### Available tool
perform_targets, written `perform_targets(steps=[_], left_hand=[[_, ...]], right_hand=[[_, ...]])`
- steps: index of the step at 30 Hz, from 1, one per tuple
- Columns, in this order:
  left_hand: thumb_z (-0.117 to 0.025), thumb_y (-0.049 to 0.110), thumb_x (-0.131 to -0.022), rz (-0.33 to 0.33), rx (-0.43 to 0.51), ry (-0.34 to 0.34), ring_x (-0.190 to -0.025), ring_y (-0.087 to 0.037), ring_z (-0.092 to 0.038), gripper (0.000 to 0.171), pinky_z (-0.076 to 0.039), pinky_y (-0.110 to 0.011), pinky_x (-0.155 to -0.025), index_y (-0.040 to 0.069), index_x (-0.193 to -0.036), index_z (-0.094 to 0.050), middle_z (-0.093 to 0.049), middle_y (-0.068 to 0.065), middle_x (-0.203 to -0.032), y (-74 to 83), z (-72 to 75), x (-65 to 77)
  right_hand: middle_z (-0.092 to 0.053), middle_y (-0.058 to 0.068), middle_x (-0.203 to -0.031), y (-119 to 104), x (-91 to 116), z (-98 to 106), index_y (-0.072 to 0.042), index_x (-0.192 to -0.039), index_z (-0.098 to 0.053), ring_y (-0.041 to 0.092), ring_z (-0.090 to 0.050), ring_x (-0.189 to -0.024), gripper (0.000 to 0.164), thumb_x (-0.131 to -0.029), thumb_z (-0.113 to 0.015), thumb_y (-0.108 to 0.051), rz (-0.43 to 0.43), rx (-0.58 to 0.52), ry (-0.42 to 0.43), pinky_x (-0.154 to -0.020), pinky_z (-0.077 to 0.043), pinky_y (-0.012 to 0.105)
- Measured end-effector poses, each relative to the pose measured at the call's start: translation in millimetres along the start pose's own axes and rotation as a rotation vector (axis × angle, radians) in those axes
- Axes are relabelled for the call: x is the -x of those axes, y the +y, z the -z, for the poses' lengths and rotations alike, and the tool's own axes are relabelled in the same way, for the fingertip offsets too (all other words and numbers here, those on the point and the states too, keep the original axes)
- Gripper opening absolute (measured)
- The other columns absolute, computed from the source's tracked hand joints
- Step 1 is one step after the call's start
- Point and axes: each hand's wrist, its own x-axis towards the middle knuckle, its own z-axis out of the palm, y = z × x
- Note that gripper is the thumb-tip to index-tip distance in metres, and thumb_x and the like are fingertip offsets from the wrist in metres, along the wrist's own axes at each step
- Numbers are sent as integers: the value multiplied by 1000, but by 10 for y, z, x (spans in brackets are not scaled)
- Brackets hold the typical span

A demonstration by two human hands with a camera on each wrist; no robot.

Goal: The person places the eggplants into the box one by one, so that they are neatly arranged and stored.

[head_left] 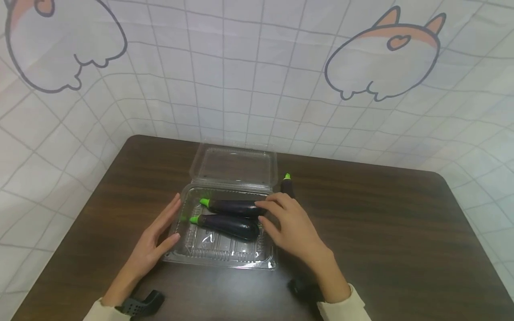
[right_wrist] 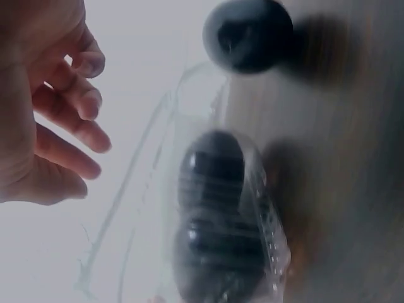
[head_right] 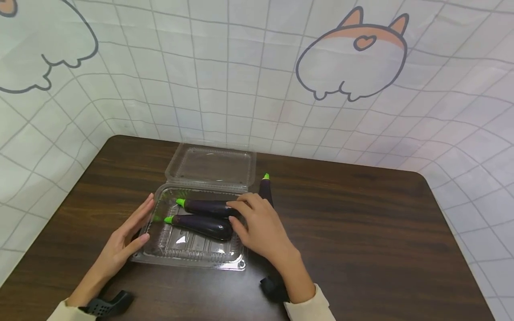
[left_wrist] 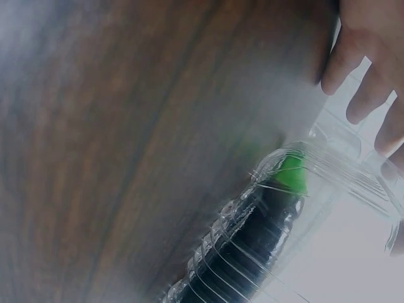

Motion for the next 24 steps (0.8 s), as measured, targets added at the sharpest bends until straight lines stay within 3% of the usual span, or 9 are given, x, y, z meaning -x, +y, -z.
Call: perform_targets(steps=[7, 11, 15, 24], left_hand=[[-56, -13, -85, 6, 25, -5, -144, -23, -16, 75, -22, -18, -110, 8, -151, -28, -16, -4, -159, -27, 7, 15], [-55, -15, -84, -9, 41, -3, -144, -24, -17, 75, -23, -19, -110, 6, -150, -28, -16, -6, -159, -27, 13, 14], [-55, -15, -84, -14, 51, -1, -143, -23, -20, 75, -23, -19, -110, 6, -150, -28, -16, -7, -158, -28, 11, -1], [-56, -16, -83, -39, 60, 0, -143, -22, -20, 75, -23, -18, -109, 2, -150, -27, -17, -10, -158, -37, 1, -1]], right_hand=[[-59, 4, -104, 178, 156, 89, -8, -115, -67, 13, -53, -78, 31, -84, -70, -7, -129, -121, 233, -63, -49, 29], [-61, 5, -103, 299, 243, 97, -8, -115, -67, 19, -49, -69, 29, -86, -68, -6, -234, -162, 325, -55, -40, 24], [-62, 7, -105, 410, 314, 89, -8, -115, -67, 18, -49, -68, 27, -88, -67, -10, -304, -166, 357, -52, -37, 25], [-62, 10, -106, 486, 390, 21, -6, -117, -65, 16, -47, -71, 28, -91, -65, -17, -470, -257, 333, -52, -37, 24]])
